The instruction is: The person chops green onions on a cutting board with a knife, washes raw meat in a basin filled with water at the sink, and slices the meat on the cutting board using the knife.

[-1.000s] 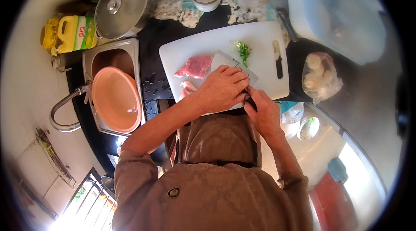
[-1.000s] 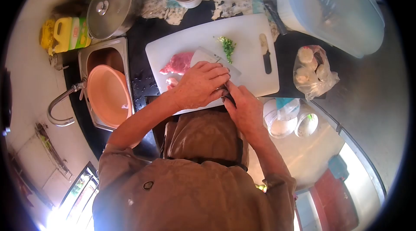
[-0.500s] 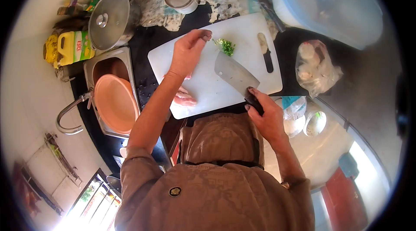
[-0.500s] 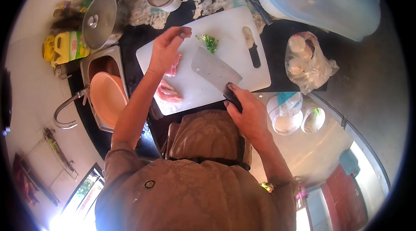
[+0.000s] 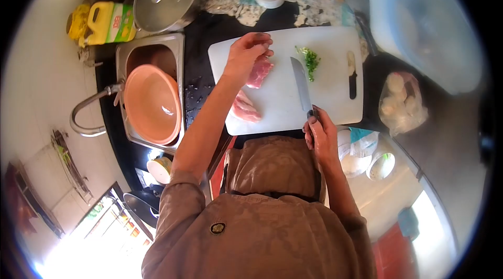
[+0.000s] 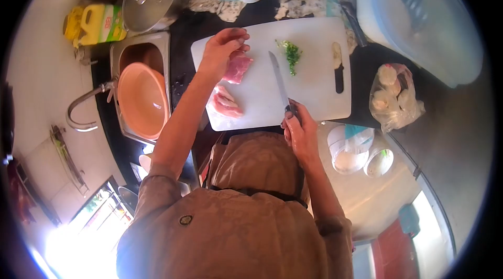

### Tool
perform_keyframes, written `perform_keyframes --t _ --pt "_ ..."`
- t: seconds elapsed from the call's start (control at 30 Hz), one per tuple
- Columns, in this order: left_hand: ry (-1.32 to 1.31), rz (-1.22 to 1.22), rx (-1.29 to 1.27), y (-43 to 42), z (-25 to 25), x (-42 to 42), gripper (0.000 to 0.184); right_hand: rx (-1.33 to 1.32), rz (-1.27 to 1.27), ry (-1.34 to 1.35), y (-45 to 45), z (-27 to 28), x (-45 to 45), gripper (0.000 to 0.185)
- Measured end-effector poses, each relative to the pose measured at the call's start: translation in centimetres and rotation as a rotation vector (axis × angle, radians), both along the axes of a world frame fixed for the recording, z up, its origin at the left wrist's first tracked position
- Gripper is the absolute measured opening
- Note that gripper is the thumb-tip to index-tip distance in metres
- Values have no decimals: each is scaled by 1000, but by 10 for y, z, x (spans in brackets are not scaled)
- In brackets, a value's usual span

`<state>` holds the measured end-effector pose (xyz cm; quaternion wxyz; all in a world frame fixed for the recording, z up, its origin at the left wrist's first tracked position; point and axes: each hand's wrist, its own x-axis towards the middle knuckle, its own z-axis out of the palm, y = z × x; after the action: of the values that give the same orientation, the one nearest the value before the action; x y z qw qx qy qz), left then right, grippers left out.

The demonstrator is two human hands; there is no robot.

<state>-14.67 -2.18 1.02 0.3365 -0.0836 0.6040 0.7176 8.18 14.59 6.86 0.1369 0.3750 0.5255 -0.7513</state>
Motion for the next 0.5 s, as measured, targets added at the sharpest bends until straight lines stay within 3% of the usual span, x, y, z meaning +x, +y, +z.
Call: perform_keyframes --t 0.13,0.17,0.2,0.27,0.3,0.37,0.5 --pt "117 -121 -246 18 16 8 28 70 -34 10 -9 -9 7 44" --pt "418 -223 -256 17 11 10 31 109 -39 -40 -11 -7 8 43" --pt "632 -253 -94 20 -14 14 34 105 -27 -17 -10 -12 10 40" --pt "881 -343 -55 15 4 25 36 98 19 17 -13 -18 9 37" --pt "882 -312 -76 13 8 30 36 92 -23 0 -14 -18 10 33" --pt "304 -237 245 3 13 28 35 87 -47 -3 -18 -20 8 31" --pt "215 98 104 -9 14 21 32 168 -84 8 -27 -24 14 28"
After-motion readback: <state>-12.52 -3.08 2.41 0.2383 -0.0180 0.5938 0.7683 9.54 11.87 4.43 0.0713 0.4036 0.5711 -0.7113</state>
